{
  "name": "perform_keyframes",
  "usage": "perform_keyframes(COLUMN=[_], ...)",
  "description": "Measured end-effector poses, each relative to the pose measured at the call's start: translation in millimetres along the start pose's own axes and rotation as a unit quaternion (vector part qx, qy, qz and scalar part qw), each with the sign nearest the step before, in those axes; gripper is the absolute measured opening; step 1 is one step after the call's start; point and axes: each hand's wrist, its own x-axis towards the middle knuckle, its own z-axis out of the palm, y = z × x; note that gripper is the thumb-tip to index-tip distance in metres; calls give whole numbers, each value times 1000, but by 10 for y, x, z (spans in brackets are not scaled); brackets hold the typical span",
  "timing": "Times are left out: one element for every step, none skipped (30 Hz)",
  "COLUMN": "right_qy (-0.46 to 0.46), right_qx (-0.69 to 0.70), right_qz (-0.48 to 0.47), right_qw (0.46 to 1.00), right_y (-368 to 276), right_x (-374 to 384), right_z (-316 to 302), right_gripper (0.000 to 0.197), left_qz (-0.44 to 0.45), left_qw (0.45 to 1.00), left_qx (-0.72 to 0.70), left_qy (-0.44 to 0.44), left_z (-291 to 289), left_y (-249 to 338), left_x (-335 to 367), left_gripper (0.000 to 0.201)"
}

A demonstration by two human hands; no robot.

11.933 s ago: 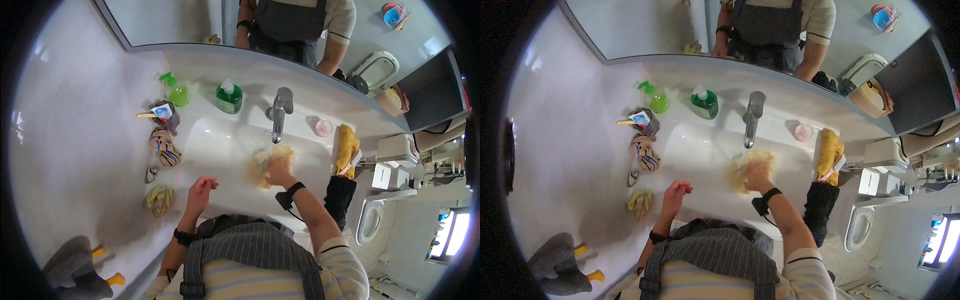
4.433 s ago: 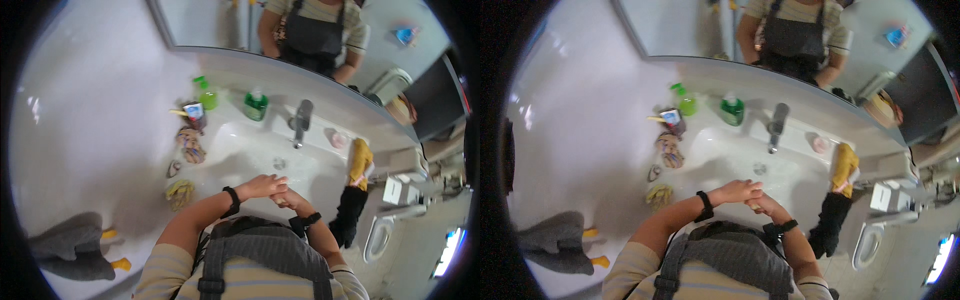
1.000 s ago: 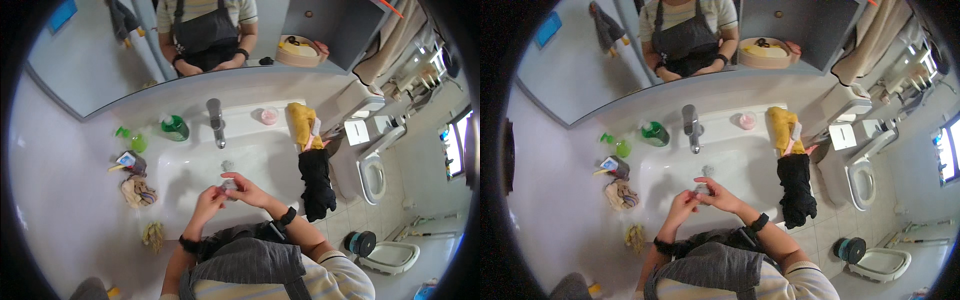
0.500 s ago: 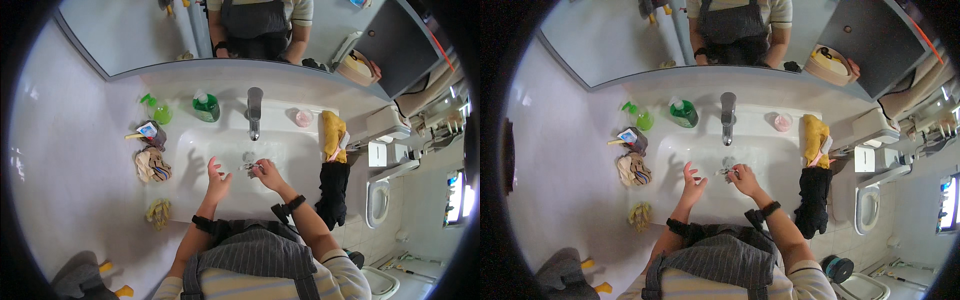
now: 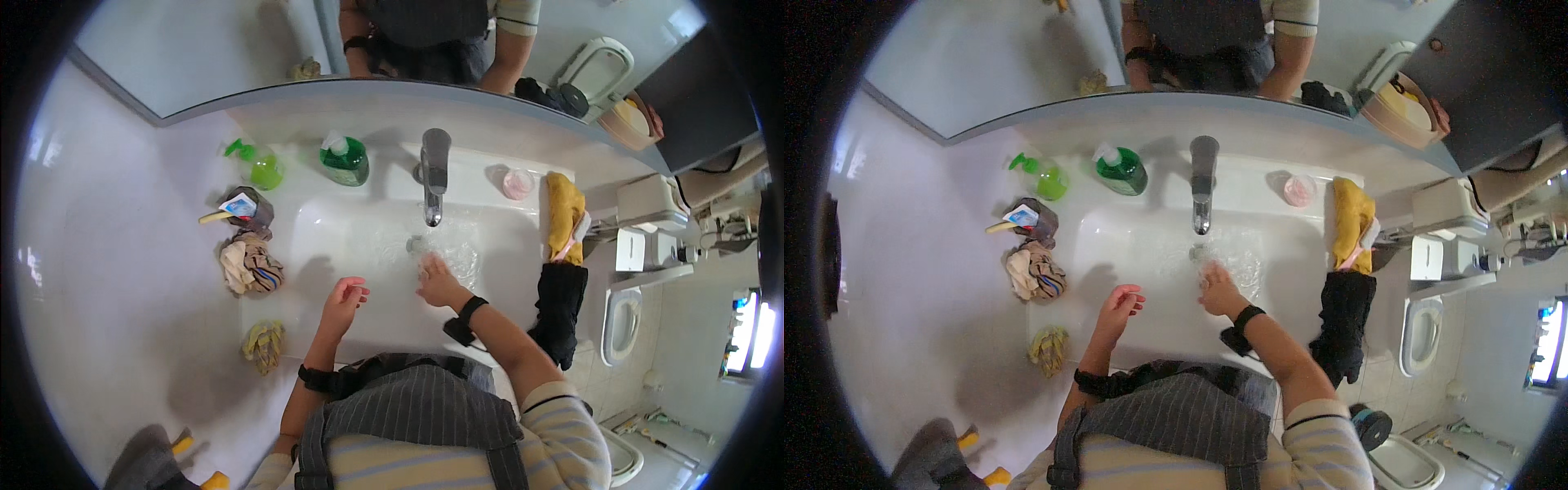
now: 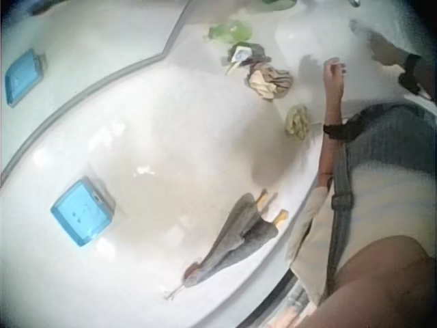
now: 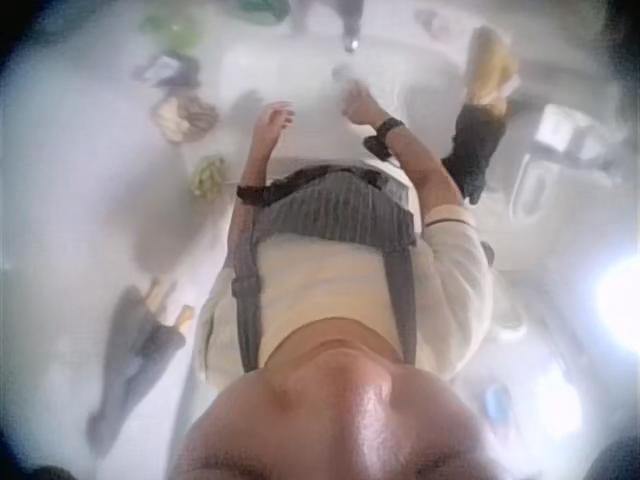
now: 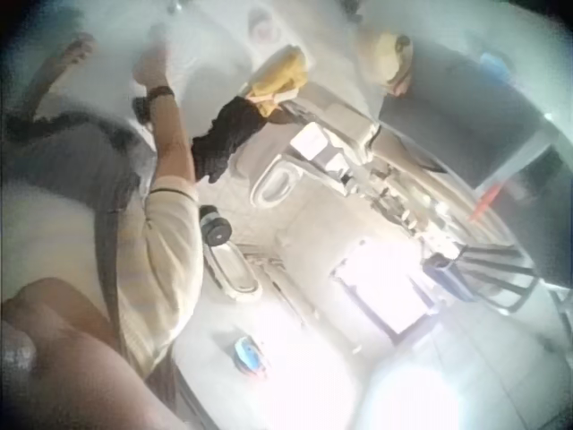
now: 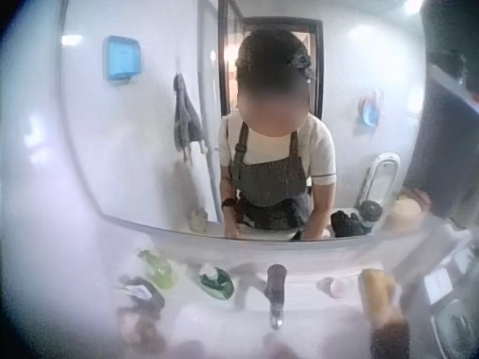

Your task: The person washes several cloths in a bathroom sink, scrubbing them under running water, rinsing, and wringing them out. They handle a yellow cloth, a black cloth, and a gray cloth one at a time, repeating the wash-rinse-wring cycle for each.

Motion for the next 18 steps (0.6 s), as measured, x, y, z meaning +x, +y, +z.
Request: perform_keyframes(right_qy=[-9, -18, -24, -22, -19, -18, -65, -77, -87, -94, -61, -28, -1, -31, -62, -89, -68, -43], right_qx=[69, 138, 201, 189, 177, 172, 99, 195, 287, 373, 300, 219, 133, 141, 154, 168, 187, 206], right_qz=[-7, -13, -23, 44, 110, 177, 95, 84, 61, 48, 108, 173, 234, 227, 225, 216, 185, 148], right_qw=[998, 990, 979, 981, 978, 969, 988, 974, 952, 922, 946, 960, 963, 963, 960, 958, 962, 966], right_y=[40, 105, 188, 212, 213, 151, 127, 150, 122, 144, 155, 226, 279, 308, 271, 235, 249, 262], right_x=[-43, -97, -113, -113, -108, -129, -107, -183, -203, -242, -217, -236, -300, -259, -152, -69, -136, -185], right_z=[19, 34, -7, -35, -57, -37, -2, 15, -272, -464, -431, -372, -369, -362, -411, -433, -424, -413], right_gripper=[51, 51, 50, 50, 49, 49, 45, 46, 49, 51, 51, 51, 51, 52, 54, 55, 57, 59], left_qz=[0, -9, -13, -17, -7, -3, 0, -3, -4, -1, 1, 3, 2, -10, -24, -36, -38, -31], left_qw=[1000, 1000, 1000, 1000, 1000, 1000, 1000, 1000, 1000, 1000, 1000, 1000, 1000, 1000, 1000, 999, 999, 1000], left_qx=[-3, 5, 11, 16, 2, -7, -15, -14, -13, -13, -10, -11, -16, -17, -15, -10, -3, -5], left_qy=[-1, -9, -13, -17, -16, -17, -18, -21, -12, -14, -12, -15, -16, -7, -3, 8, 2, -3], left_z=[-6, -24, -34, -32, -19, -32, -41, -36, -69, -58, -104, -131, -122, -122, -118, -154, -150, -147], left_y=[2, -10, -6, -1, 8, 12, 17, 24, 52, 89, 79, 40, 3, -23, 5, 21, -38, -61], left_x=[4, -18, -29, -26, -4, -22, -41, -64, -117, -112, -120, -119, -128, -135, -166, -191, -205, -223], left_gripper=[21, 21, 21, 21, 20, 20, 20, 20, 20, 20, 20, 21, 21, 21, 20, 20, 20, 21])
